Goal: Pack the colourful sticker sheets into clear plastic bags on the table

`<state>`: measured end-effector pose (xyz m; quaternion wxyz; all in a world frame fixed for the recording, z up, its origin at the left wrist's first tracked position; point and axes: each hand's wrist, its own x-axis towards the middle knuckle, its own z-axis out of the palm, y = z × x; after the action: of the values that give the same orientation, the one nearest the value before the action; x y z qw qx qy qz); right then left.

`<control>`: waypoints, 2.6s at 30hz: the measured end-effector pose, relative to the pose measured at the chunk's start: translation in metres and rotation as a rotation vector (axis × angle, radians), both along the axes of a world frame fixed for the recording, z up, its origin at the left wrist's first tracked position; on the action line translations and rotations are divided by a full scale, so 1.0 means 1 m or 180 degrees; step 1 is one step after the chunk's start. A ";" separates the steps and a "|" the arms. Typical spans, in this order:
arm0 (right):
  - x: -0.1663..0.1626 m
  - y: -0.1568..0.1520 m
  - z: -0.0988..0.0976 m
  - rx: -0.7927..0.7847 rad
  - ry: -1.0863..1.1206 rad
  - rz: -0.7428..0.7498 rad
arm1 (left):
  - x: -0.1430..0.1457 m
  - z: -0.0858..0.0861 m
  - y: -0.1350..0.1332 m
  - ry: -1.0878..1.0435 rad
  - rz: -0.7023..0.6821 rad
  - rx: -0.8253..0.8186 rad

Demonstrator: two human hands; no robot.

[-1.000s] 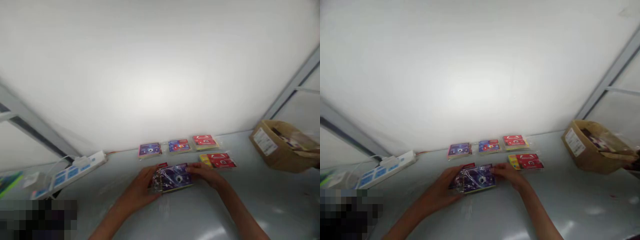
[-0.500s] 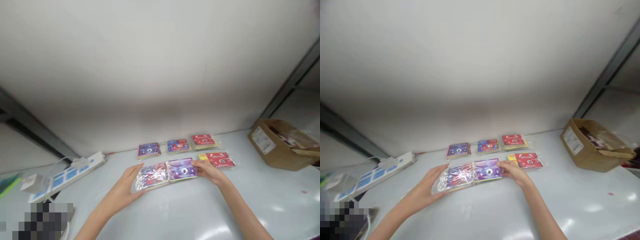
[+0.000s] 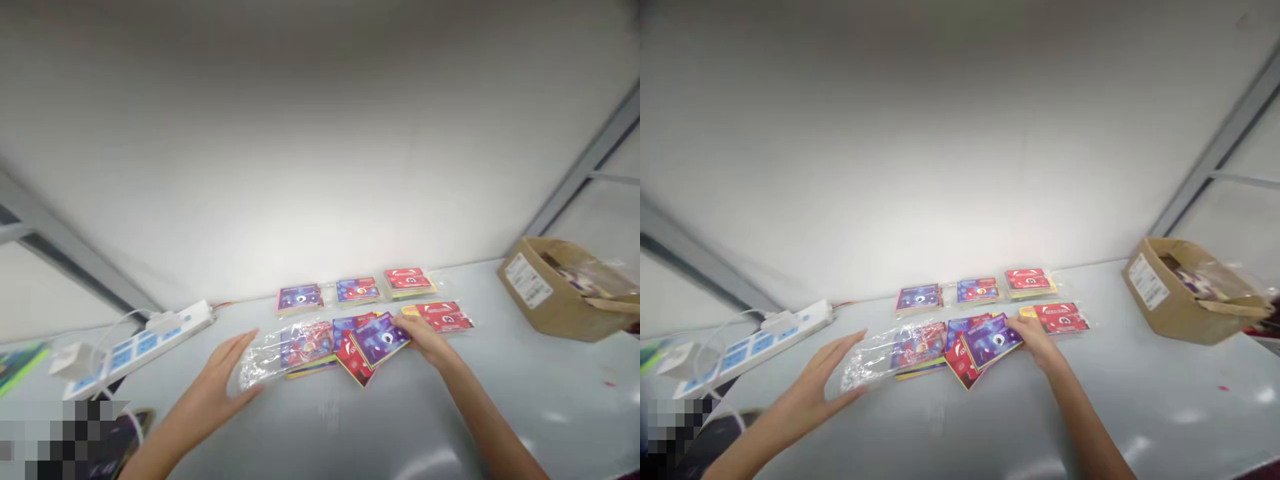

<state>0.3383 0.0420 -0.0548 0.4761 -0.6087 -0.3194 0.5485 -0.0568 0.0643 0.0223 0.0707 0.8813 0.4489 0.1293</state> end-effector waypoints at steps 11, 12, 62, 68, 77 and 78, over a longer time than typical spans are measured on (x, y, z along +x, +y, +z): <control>-0.014 0.005 -0.005 0.0402 -0.1327 -0.0335 | 0.007 -0.006 0.006 -0.0105 -0.0062 0.0199; -0.015 0.004 -0.005 0.0451 -0.1393 -0.0335 | 0.006 -0.007 0.007 -0.0090 -0.0028 0.0207; -0.098 0.025 0.038 0.0926 -0.3959 0.2027 | 0.004 -0.032 0.007 -0.0528 0.0515 0.0035; -0.093 0.022 0.038 0.0720 -0.4008 0.1997 | 0.003 -0.033 0.004 -0.0563 0.0572 0.0018; -0.100 0.026 0.030 0.0823 -0.4021 0.1707 | 0.007 -0.033 0.004 -0.0623 0.0589 0.0032; -0.101 0.027 0.029 0.0890 -0.3993 0.1683 | 0.008 -0.032 0.004 -0.0622 0.0564 0.0021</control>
<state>0.2373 0.0686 -0.0258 0.1259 -0.6454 -0.7394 0.1443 -0.0491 0.0678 -0.0099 0.0995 0.8216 0.5156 0.2217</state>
